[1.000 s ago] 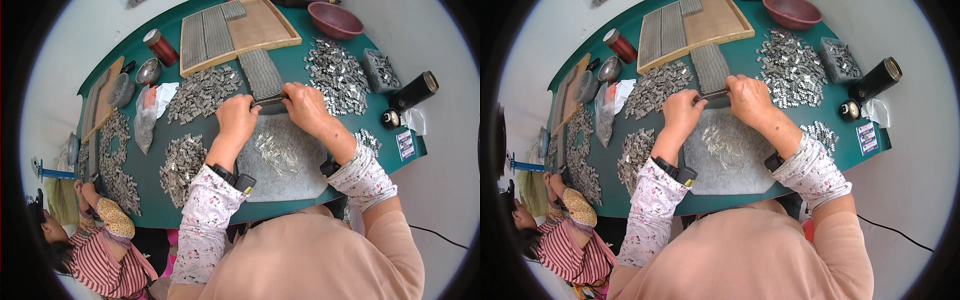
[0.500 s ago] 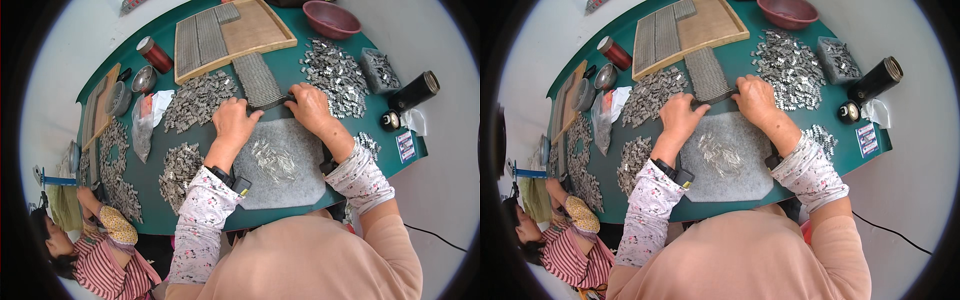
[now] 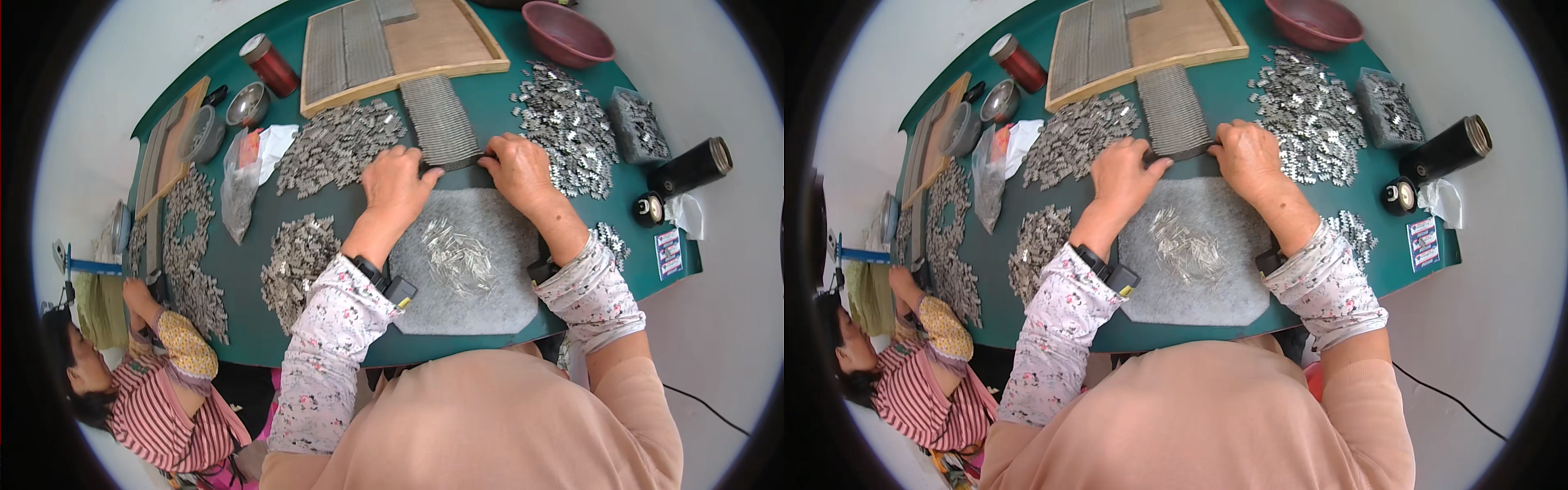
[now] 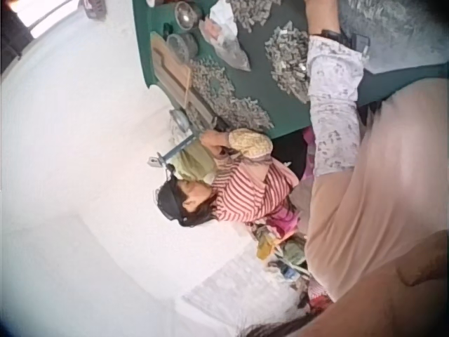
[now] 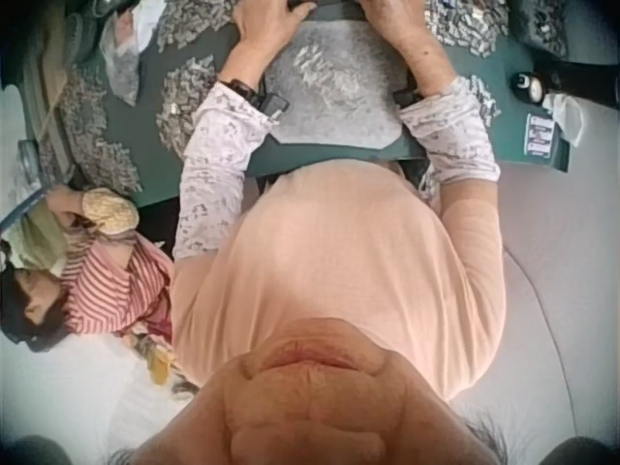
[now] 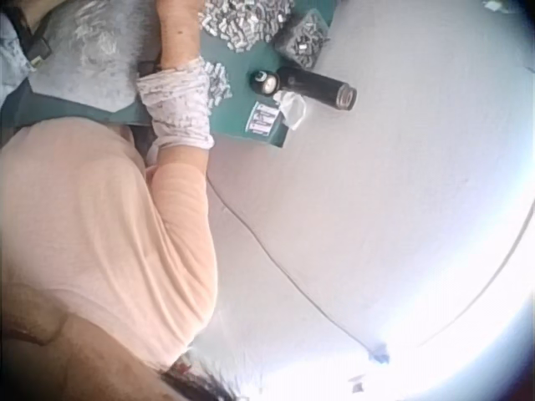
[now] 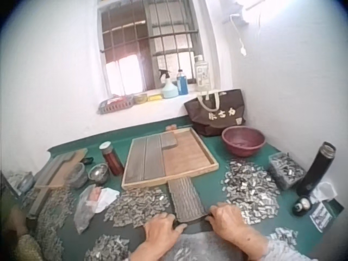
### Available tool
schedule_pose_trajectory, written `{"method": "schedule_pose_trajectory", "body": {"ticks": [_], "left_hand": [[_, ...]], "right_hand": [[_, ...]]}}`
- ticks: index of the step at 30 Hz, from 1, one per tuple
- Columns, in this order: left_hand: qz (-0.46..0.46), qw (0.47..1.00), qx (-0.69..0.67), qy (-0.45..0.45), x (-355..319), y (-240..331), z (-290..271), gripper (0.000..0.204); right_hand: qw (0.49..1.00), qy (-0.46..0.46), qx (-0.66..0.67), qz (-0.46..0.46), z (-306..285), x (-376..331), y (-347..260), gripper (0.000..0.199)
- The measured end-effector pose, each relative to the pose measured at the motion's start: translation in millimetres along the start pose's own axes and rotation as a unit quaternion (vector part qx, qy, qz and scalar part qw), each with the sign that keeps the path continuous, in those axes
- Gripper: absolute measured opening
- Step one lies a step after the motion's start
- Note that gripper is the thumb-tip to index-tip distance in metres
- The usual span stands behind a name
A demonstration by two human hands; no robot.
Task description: The person inserts metal pins into metal links by hand and then arranges the assembled link chains into rows on a wooden tray.
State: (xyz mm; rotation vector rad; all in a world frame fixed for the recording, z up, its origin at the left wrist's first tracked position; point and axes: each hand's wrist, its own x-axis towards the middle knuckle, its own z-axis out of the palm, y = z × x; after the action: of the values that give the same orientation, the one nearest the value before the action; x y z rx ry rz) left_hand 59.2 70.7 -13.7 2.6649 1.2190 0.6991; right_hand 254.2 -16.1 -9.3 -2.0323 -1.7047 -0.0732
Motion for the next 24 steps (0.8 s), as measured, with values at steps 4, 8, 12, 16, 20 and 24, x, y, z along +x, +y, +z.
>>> {"method": "schedule_pose_trajectory", "body": {"ticks": [4, 8, 12, 16, 20, 24], "left_hand": [[-0.021, 1.000, 0.008, -0.007, 2, 5, -6, 0.034], [-0.055, 0.998, -0.033, 0.015, 0, -8, -51, 0.031], [-0.176, 0.949, -0.256, 0.060, -23, -49, -100, 0.027], [-0.209, 0.873, -0.404, 0.172, -54, -49, -118, 0.022], [-0.237, 0.803, -0.490, 0.243, -70, -43, -97, 0.025], [-0.246, 0.768, -0.536, 0.248, -77, -39, -80, 0.029]], "right_hand": [[0.999, 0.002, -0.019, -0.028, 1, -1, 3, 0.018], [0.998, 0.029, -0.032, -0.051, -15, -2, -5, 0.018], [0.991, 0.053, 0.038, -0.121, -33, -4, -43, 0.014], [0.963, -0.057, 0.129, -0.231, -24, -9, -103, 0.009], [0.950, -0.086, 0.115, -0.276, 8, -2, -122, 0.008], [0.973, -0.084, 0.017, -0.212, 28, 14, -115, 0.009]]}}
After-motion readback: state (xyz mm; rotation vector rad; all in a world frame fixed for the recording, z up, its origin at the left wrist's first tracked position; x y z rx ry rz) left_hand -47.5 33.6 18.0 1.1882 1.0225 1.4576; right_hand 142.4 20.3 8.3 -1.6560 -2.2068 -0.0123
